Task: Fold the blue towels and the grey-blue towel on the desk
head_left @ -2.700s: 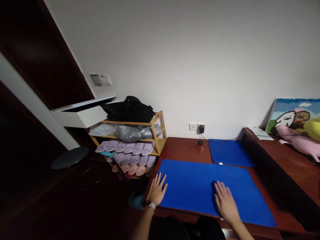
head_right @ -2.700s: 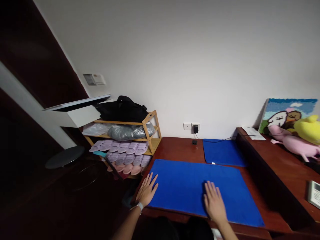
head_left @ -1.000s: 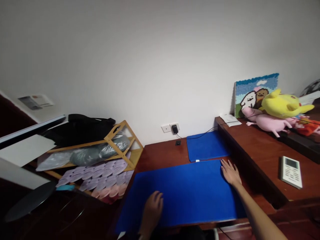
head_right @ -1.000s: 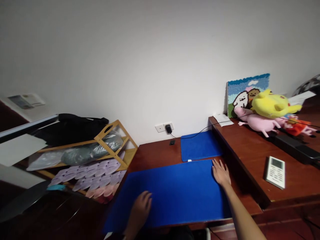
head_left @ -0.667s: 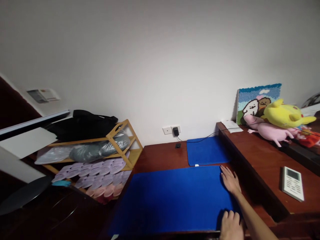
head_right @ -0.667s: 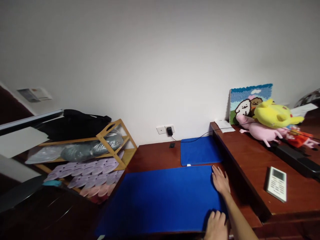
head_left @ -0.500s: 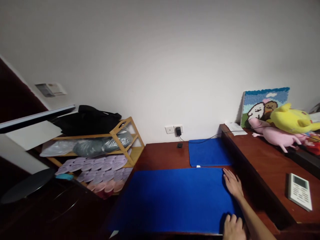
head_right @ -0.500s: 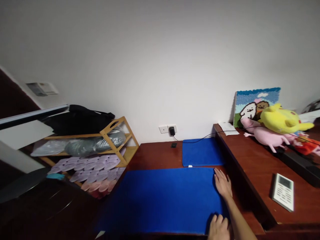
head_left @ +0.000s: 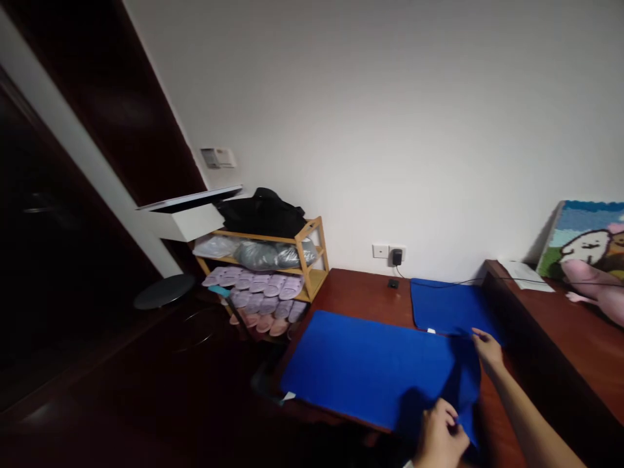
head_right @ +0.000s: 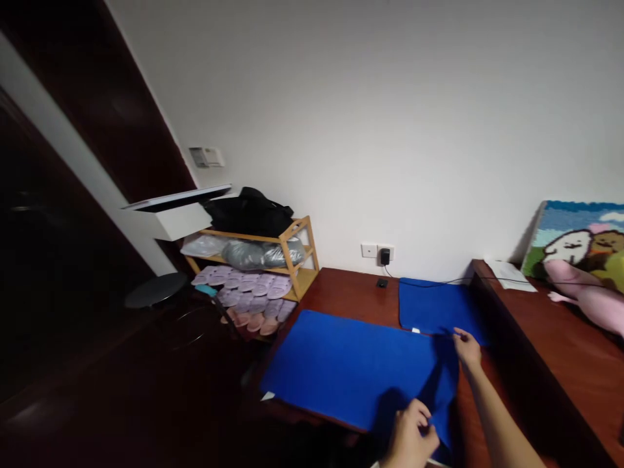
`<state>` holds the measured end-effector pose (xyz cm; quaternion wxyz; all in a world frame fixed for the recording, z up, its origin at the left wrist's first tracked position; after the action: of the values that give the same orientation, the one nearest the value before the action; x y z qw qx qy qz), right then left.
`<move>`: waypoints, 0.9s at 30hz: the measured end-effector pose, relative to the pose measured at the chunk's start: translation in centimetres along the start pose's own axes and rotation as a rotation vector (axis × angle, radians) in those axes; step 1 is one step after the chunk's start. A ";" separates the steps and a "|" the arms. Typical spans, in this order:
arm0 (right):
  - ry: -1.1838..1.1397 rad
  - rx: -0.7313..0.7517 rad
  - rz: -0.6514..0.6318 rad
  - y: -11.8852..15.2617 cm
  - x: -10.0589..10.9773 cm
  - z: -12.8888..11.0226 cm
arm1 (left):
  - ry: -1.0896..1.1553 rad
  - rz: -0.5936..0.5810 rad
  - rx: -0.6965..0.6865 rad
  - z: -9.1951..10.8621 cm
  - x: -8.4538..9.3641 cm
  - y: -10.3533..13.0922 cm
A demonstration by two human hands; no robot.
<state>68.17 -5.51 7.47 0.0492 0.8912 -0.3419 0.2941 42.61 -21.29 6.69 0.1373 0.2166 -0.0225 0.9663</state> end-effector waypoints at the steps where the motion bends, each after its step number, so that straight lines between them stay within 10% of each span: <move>1: -0.033 0.028 -0.043 0.3 -1.0 -2.0 | 0.077 0.030 0.018 -0.1 2.6 0.3; 7: -0.210 0.231 -0.390 4.6 -9.9 -15.4 | 0.442 0.155 0.058 -1.8 17.7 4.2; 14: -0.190 0.547 -0.686 12.7 -22.7 -29.0 | 0.290 0.333 0.035 -6.4 31.2 7.4; 20: 0.006 0.709 -0.821 17.2 -31.8 -33.1 | -0.105 0.487 0.186 -13.5 36.0 7.3; 27: 0.179 0.760 -0.889 19.2 -39.4 -31.7 | -0.585 0.461 0.312 -17.0 38.2 7.7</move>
<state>16.94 11.90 9.36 -0.1263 0.8757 0.1994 0.4212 0.34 -17.21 7.62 -0.1299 0.4898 0.0383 0.8613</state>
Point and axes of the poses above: each hand's wrist, its own y-axis away from the middle knuckle, its own x-axis out of the back of the hand, z = x × y, the point moved 2 cm from there along -y, towards the middle knuckle, and after that the axes turned 5 degrees about -x, right-handed, at the moved point
